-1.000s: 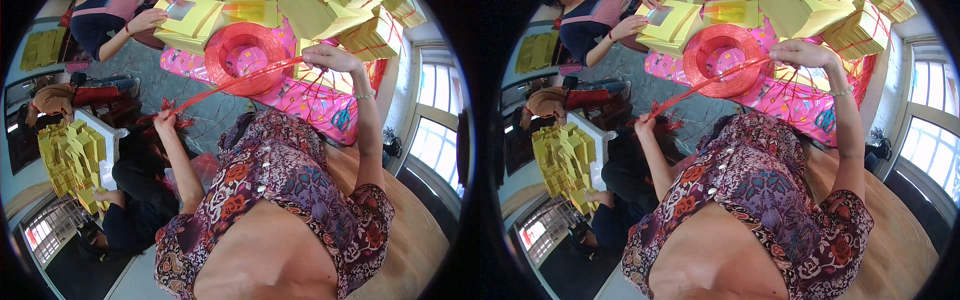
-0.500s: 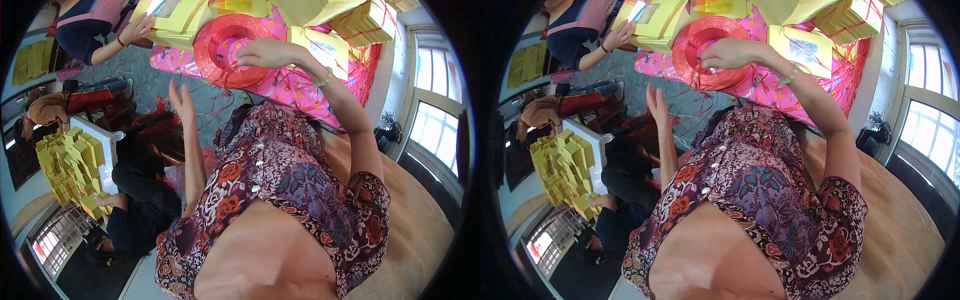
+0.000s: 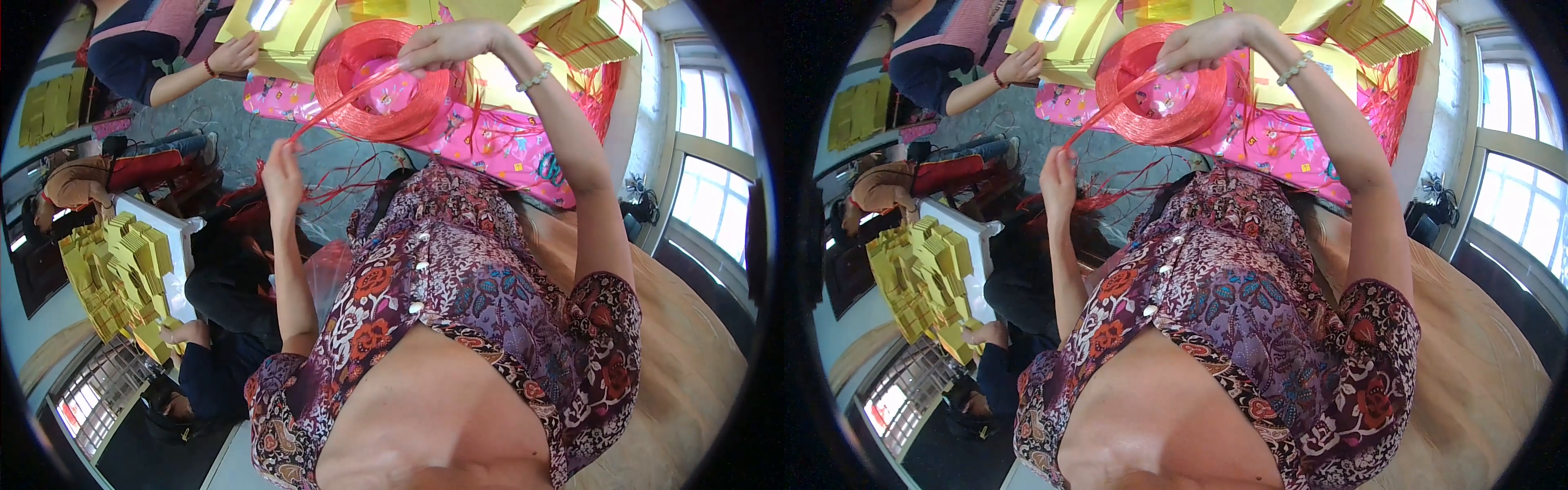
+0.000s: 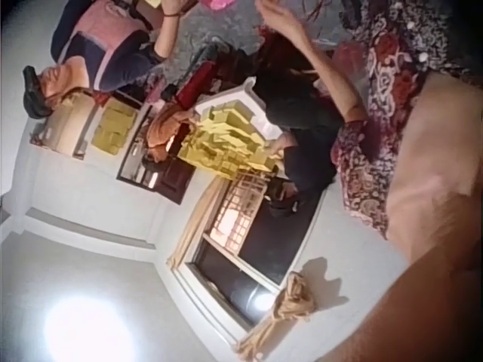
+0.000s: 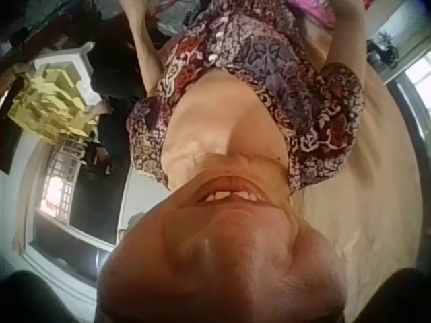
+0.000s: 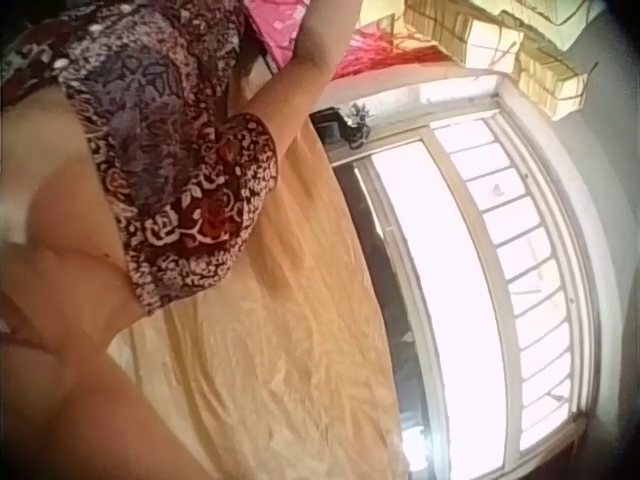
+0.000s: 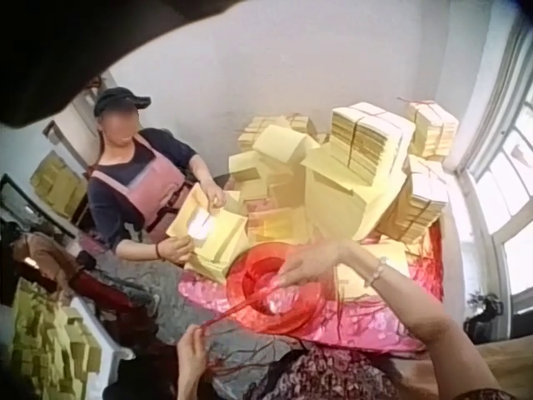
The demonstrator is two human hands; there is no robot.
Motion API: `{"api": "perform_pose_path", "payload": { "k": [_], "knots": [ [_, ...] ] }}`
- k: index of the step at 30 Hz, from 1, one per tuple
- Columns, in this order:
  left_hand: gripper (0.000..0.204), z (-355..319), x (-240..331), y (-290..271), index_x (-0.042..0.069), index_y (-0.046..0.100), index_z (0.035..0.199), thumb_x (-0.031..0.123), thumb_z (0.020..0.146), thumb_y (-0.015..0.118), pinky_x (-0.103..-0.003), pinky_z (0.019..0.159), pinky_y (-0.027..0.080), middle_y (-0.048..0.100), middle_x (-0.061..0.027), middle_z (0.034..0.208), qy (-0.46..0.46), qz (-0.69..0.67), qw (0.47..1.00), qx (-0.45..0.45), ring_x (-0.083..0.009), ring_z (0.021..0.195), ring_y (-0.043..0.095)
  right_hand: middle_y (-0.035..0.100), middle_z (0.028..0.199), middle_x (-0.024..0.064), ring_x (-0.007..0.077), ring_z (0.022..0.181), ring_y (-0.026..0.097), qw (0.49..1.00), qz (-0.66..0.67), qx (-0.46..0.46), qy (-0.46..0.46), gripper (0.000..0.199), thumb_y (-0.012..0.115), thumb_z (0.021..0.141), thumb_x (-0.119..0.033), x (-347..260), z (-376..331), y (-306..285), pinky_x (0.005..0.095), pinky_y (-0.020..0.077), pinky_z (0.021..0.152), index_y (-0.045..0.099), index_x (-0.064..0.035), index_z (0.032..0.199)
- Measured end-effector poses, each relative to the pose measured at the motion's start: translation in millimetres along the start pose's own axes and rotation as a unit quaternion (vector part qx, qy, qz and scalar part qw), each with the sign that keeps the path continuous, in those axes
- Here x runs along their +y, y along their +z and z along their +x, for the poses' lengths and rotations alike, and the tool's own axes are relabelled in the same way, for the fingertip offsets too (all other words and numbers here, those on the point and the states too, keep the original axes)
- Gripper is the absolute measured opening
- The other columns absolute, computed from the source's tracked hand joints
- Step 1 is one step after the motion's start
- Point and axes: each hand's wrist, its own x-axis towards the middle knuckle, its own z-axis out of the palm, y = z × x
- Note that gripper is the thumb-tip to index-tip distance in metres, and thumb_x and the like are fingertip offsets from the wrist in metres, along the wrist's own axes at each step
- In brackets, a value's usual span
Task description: Bundling stacks of yellow paper using red plastic strips.
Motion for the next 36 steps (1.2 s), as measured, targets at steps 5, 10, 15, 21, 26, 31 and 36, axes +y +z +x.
{"api": "perform_pose_path", "payload": {
  "k": [5, 10, 15, 21, 26, 31, 36],
  "knots": [
    [0.03, -33, -114, -2, 0.002, 0.056, 0.088, 0.024, 0.097, 0.039, -0.043, 0.062, 0.044, 0.059, -0.0176, 0.072, -0.08, 0.086, 0.992, 0.055, -0.0371, 0.068, 0.059, 0.034, 0.058, -0.008, 0.0037, 0.052, 0.03, 0.999, 0.0, 0.002, 0.039, 0.036, 0.044, 0.096, -0.039, 9, 5, -9, 0.0208, 0.0253, 0.045, 0.052, -0.0116, 0.074],
    [0.029, -32, -103, -1, 0.004, 0.053, 0.115, 0.02, 0.093, 0.045, -0.046, 0.079, 0.044, 0.06, -0.0214, 0.102, -0.015, 0.235, 0.971, 0.042, -0.0382, 0.095, 0.057, 0.051, 0.067, 0.0011, 0.0149, 0.063, 0.048, 0.988, -0.122, 0.049, -0.078, 0.037, 0.043, 0.094, -0.036, -8, 43, 19, 0.0314, 0.0401, 0.059, 0.057, -0.0059, 0.079],
    [0.049, 25, 15, 14, -0.005, 0.037, 0.133, 0.016, 0.09, 0.05, -0.046, 0.093, 0.039, 0.049, -0.0273, 0.124, 0.194, 0.091, 0.975, 0.065, -0.0407, 0.11, 0.049, 0.062, 0.078, 0.0112, 0.026, 0.075, 0.059, 0.973, -0.199, 0.046, -0.11, 0.036, 0.045, 0.093, -0.032, -39, 70, 44, 0.0392, 0.0447, 0.074, 0.059, 0.0003, 0.085],
    [0.029, 29, 88, 28, 0.001, 0.043, 0.118, 0.017, 0.095, 0.046, -0.048, 0.07, 0.045, 0.062, -0.026, 0.092, 0.086, -0.038, 0.991, -0.096, -0.044, 0.085, 0.059, 0.054, 0.068, 0.0051, 0.019, 0.065, 0.052, 0.986, -0.152, 0.005, -0.07, 0.039, 0.043, 0.095, -0.038, -52, 63, 38, 0.0338, 0.043, 0.065, 0.057, -0.0022, 0.085],
    [0.016, 26, 53, 1, 0.006, 0.049, 0.105, 0.018, 0.097, 0.042, -0.049, 0.063, 0.044, 0.064, -0.0209, 0.083, 0.061, 0.044, 0.997, -0.007, -0.0427, 0.078, 0.06, 0.034, 0.059, -0.0077, 0.0052, 0.053, 0.034, 0.999, -0.017, -0.031, 0.0, 0.036, 0.044, 0.096, -0.04, -27, 23, 3, 0.0228, 0.0297, 0.047, 0.055, -0.0101, 0.08],
    [0.018, 13, -4, -14, 0.006, 0.052, 0.099, 0.019, 0.097, 0.04, -0.048, 0.066, 0.044, 0.064, -0.0189, 0.085, -0.013, 0.05, 0.996, 0.065, -0.043, 0.081, 0.06, 0.027, 0.057, -0.0104, 0.0027, 0.051, 0.026, 0.994, 0.099, -0.03, 0.027, 0.033, 0.045, 0.097, -0.038, 0, 6, -11, 0.0209, 0.0239, 0.044, 0.053, -0.0111, 0.079],
    [0.018, -8, -59, -23, 0.005, 0.052, 0.095, 0.019, 0.096, 0.04, -0.048, 0.067, 0.044, 0.062, -0.019, 0.086, -0.103, 0.044, 0.991, 0.079, -0.0419, 0.082, 0.06, 0.031, 0.059, -0.0094, 0.0038, 0.053, 0.029, 0.992, 0.088, 0.01, 0.093, 0.035, 0.046, 0.096, -0.041, 1, -2, -10, 0.0214, 0.0259, 0.046, 0.052, -0.0122, 0.077]
  ]
}}
